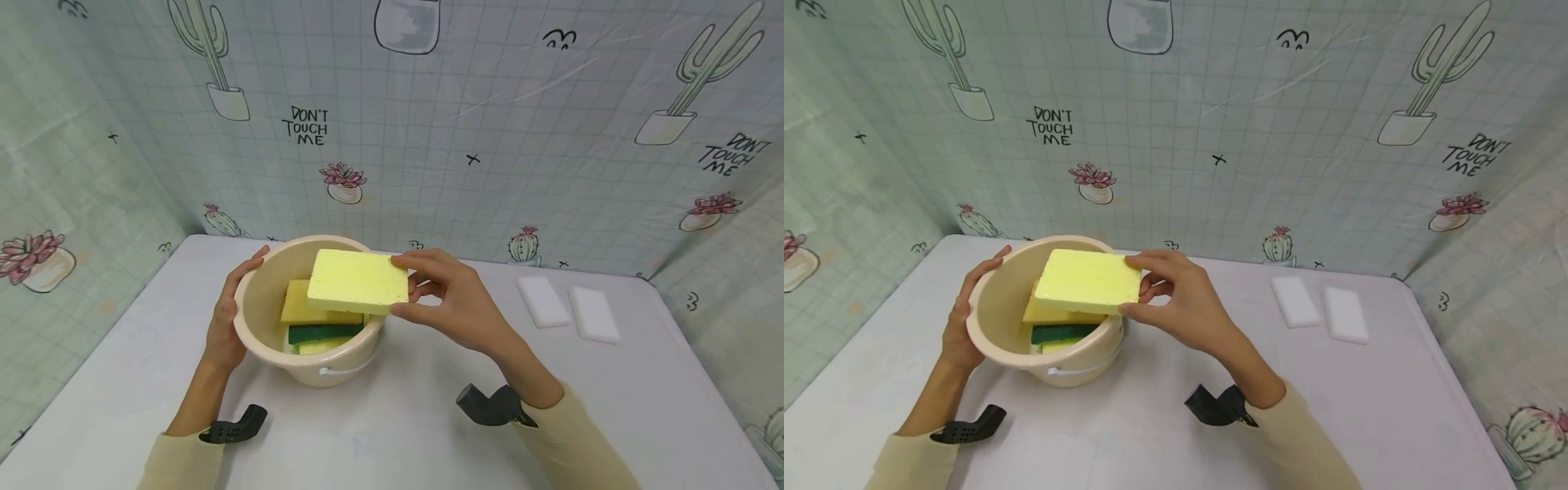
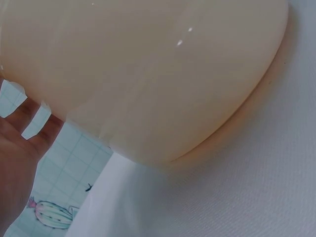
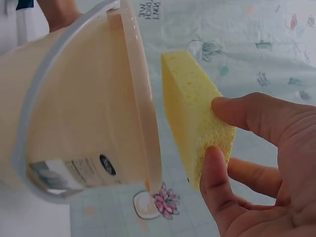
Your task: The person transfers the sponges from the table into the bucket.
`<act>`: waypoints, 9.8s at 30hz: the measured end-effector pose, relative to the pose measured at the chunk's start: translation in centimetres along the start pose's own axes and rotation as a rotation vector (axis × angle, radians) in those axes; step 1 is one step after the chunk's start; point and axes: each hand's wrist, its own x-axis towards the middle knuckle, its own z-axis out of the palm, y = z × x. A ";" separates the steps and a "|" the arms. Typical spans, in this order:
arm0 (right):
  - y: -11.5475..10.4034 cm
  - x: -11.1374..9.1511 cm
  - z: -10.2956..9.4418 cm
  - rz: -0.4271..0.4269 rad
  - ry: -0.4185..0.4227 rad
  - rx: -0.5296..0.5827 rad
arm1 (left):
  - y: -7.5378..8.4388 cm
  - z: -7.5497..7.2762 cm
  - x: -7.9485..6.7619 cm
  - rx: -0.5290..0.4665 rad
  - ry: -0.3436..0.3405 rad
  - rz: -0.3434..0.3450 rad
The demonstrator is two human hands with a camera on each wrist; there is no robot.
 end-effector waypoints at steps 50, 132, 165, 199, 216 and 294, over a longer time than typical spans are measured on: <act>-1.2 7.3 6.6 0.132 -0.299 -0.439 | -0.1 -0.2 0.0 0.020 -0.002 0.004; 14.9 -9.6 -11.1 0.556 0.428 -0.401 | -0.2 0.0 0.1 -0.004 0.006 -0.003; 17.4 -11.2 -10.1 0.691 0.313 -0.578 | -0.4 -0.4 -0.1 -0.008 -0.012 -0.003; 15.4 -10.9 -11.0 0.704 0.305 -0.297 | -0.3 -0.3 -0.1 -0.013 -0.013 0.003; 11.0 -8.9 -10.0 0.513 0.316 -0.235 | -0.5 -0.4 -0.1 -0.029 -0.024 0.007; 1.1 1.4 6.5 -0.261 0.086 -0.062 | -0.4 -0.2 -0.1 -0.018 -0.024 0.000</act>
